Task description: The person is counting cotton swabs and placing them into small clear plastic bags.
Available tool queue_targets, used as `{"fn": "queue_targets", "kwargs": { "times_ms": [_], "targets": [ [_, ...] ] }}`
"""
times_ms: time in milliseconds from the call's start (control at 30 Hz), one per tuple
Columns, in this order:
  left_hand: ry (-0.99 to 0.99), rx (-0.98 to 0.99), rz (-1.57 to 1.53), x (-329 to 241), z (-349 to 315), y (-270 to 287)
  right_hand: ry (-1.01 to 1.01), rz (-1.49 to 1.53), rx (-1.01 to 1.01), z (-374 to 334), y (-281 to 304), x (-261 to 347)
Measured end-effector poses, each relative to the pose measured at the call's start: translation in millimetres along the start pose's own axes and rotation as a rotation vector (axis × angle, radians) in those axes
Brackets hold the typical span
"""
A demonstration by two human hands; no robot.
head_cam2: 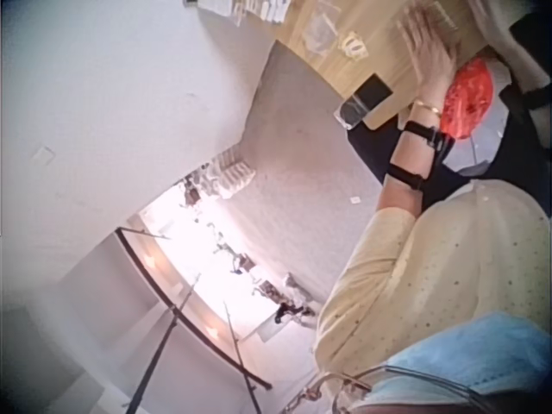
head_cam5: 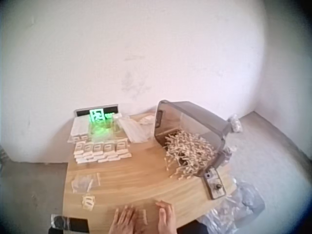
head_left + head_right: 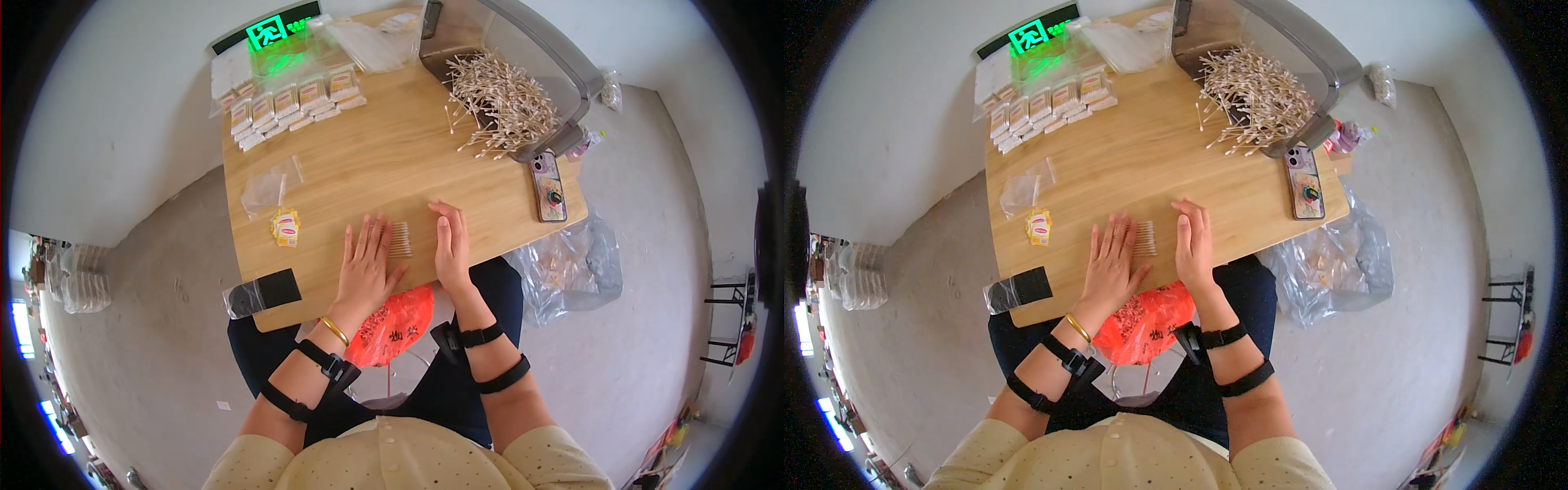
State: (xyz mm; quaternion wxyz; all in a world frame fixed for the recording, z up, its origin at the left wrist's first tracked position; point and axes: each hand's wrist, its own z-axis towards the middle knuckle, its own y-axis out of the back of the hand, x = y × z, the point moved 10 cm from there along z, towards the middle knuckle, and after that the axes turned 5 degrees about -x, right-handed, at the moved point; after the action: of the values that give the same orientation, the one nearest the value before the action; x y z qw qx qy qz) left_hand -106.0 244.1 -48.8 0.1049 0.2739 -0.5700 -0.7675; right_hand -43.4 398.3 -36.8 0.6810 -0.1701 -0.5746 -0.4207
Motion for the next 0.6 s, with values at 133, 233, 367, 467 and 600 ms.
{"fn": "queue_targets", "kwargs": {
  "times_ms": [133, 233, 367, 467, 600],
  "targets": [
    [0.000, 0.048, -0.006, -2, -1, -5, 0.009, 0.009, -0.001, 0, 1, 0],
    [-0.009, 0.024, 0.014, -4, 1, 2, 0.010, 0.006, -0.003, 0, 1, 0],
    [-0.020, 0.077, 0.039, -9, 0, -8, 0.012, -0.007, 0.007, 0, -1, 1],
    [0.006, 0.048, 0.028, -10, 4, 1, 0.022, -0.025, 0.009, 0, 1, -1],
    [0.061, -0.110, -0.041, 16, 2, 25, 0.015, -0.043, 0.062, -4, 3, 6]
  ]
}}
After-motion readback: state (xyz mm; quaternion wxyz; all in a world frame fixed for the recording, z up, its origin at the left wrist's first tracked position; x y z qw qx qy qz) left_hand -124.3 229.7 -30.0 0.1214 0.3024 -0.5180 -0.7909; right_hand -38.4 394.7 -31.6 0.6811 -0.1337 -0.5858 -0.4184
